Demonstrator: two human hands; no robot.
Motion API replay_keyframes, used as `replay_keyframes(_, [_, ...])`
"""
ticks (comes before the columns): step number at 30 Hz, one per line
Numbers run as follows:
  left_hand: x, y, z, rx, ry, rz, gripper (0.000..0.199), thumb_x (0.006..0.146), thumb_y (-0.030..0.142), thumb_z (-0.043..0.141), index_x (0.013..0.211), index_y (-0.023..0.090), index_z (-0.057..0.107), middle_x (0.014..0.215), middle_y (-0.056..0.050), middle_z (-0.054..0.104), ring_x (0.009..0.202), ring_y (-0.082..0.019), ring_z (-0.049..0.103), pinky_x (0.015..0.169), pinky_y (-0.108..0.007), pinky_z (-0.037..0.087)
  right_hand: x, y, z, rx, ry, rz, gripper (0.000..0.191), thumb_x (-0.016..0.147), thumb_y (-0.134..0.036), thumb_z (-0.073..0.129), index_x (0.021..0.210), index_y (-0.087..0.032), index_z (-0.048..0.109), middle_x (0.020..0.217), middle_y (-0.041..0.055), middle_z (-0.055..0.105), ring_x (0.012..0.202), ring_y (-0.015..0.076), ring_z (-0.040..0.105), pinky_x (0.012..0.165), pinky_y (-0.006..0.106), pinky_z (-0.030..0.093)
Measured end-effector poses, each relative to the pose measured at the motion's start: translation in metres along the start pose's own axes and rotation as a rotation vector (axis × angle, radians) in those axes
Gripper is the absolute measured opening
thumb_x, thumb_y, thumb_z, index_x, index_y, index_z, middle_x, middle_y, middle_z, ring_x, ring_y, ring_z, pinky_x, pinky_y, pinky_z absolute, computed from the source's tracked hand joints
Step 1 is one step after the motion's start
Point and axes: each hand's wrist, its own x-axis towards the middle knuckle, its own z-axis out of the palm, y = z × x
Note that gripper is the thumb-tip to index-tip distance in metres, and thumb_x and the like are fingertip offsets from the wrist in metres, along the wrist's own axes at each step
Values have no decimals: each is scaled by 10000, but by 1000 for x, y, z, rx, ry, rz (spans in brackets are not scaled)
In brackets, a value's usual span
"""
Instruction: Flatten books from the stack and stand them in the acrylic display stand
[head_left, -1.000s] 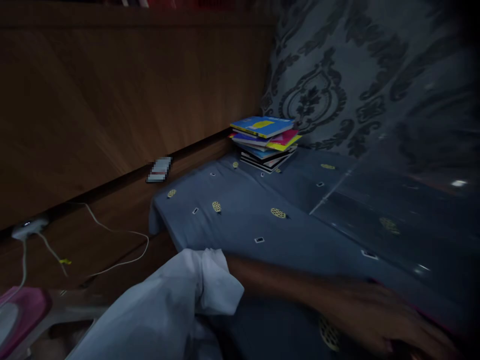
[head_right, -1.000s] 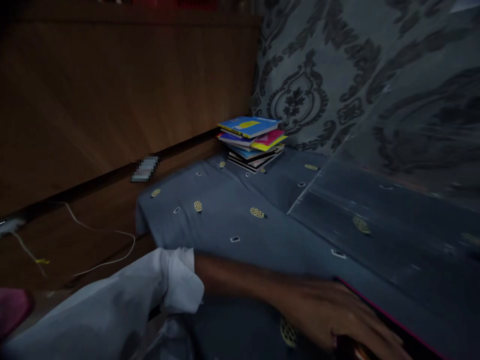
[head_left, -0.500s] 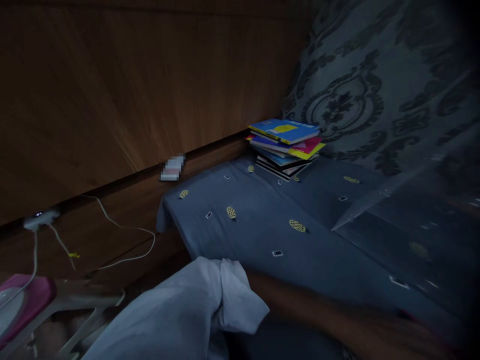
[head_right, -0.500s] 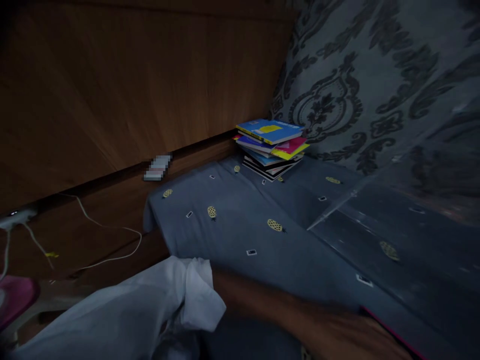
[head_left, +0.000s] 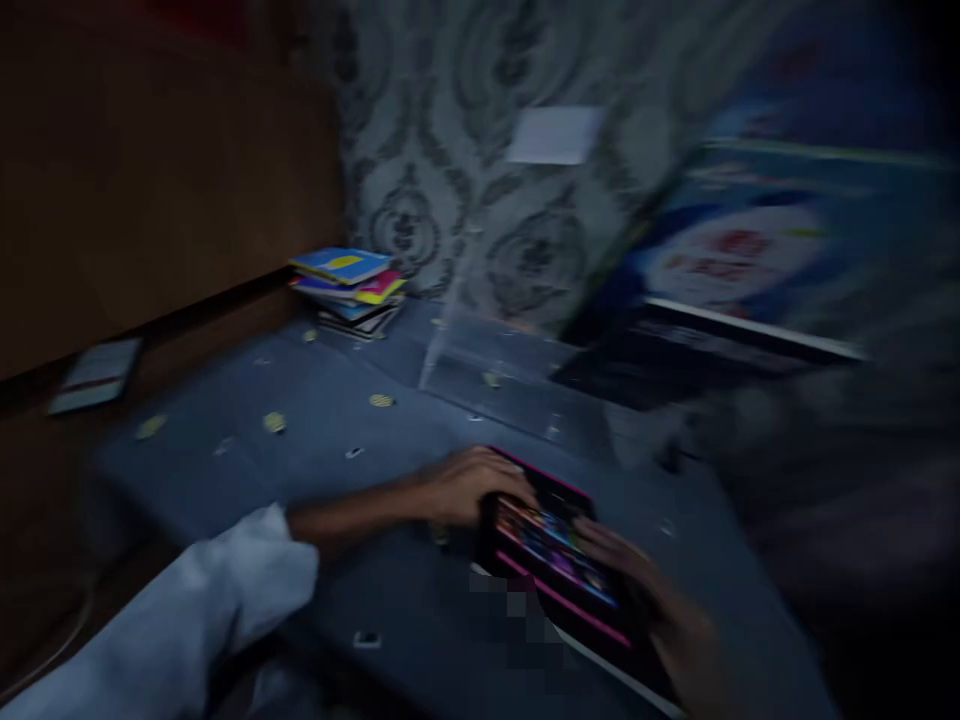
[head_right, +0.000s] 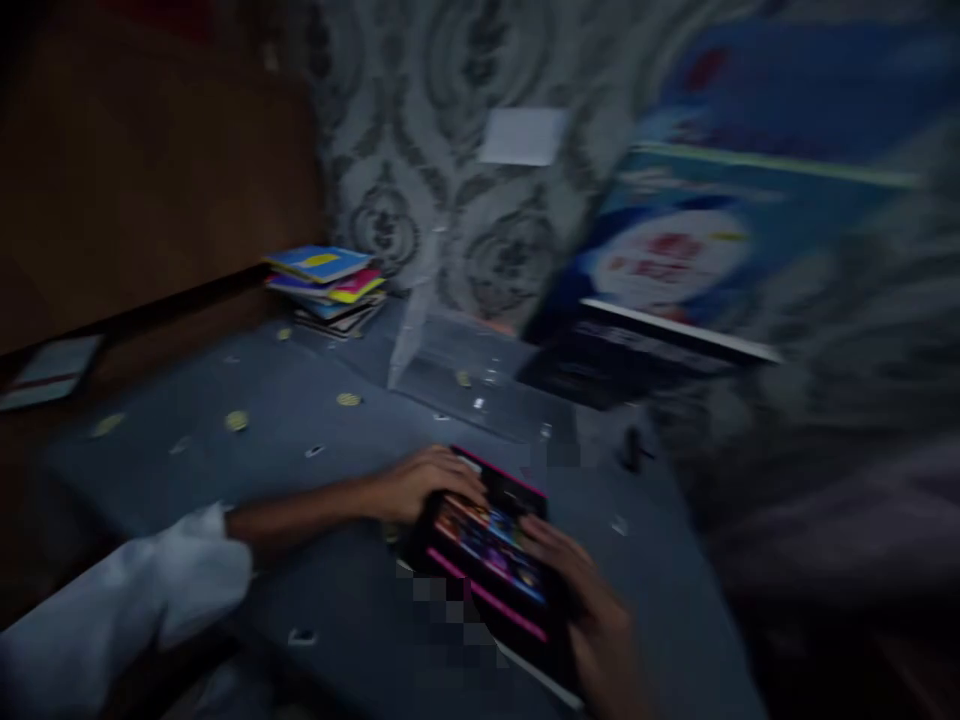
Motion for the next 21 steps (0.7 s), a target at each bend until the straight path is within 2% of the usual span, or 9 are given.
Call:
replay_keyframes(3, [7,-4,8,-234,120,-19,240,855,278,651,1059,220,764,1123,-78,747,1106,-247,670,1029,-366,455,0,8,-15,72,27,5,327,856,-559,694,1090,-340,757,1168,76,753,1121,310,693,970,475,581])
replay_keyframes(7, [18,0,14,-455,219,-132,400,814,383,683,1170,204,713,1161,-87,728,1096,-270,675,990,-381,500,11,11,-25,114,94,67,446,875,-581,646,1187,-274,731,1198,115,740,1136,325,688,1011,498,548])
replay_keyframes(9, [25,7,15,-500,251,-183,458,804,394,693,1222,209,672,1174,-87,723,1099,-272,675,983,-380,512,14,10,-28,100,127,94,436,920,-534,585,1225,-248,706,1203,118,736,1123,312,693,989,478,557])
replay_keyframes(13, [36,24,13,-490,319,-201,508,781,428,716,1233,211,635,1117,-96,733,1046,-271,690,907,-355,547,18,8,-29,72,207,91,337,940,-357,539,1216,-230,686,1209,103,727,1124,284,687,986,445,552])
replay_keyframes(16, [41,27,12,-460,348,-187,486,784,446,720,1208,219,651,1085,-86,738,1020,-267,696,904,-363,548,19,6,-28,79,223,18,331,919,-261,527,1219,-245,664,1235,94,710,1167,271,664,1020,440,529])
replay_keyframes(19, [44,21,10,-376,326,-71,368,833,503,657,1044,215,742,1056,-95,742,1055,-282,677,976,-410,512,22,6,-27,71,228,-80,296,909,-237,544,1177,-248,669,1200,95,717,1186,268,651,1039,448,515])
replay_keyframes(21, [46,16,8,-312,310,18,397,836,564,635,961,215,776,1036,-108,747,1082,-303,659,1037,-449,465,24,8,-26,47,239,-122,273,908,-271,579,1163,-248,673,1197,100,714,1194,281,641,1052,468,505])
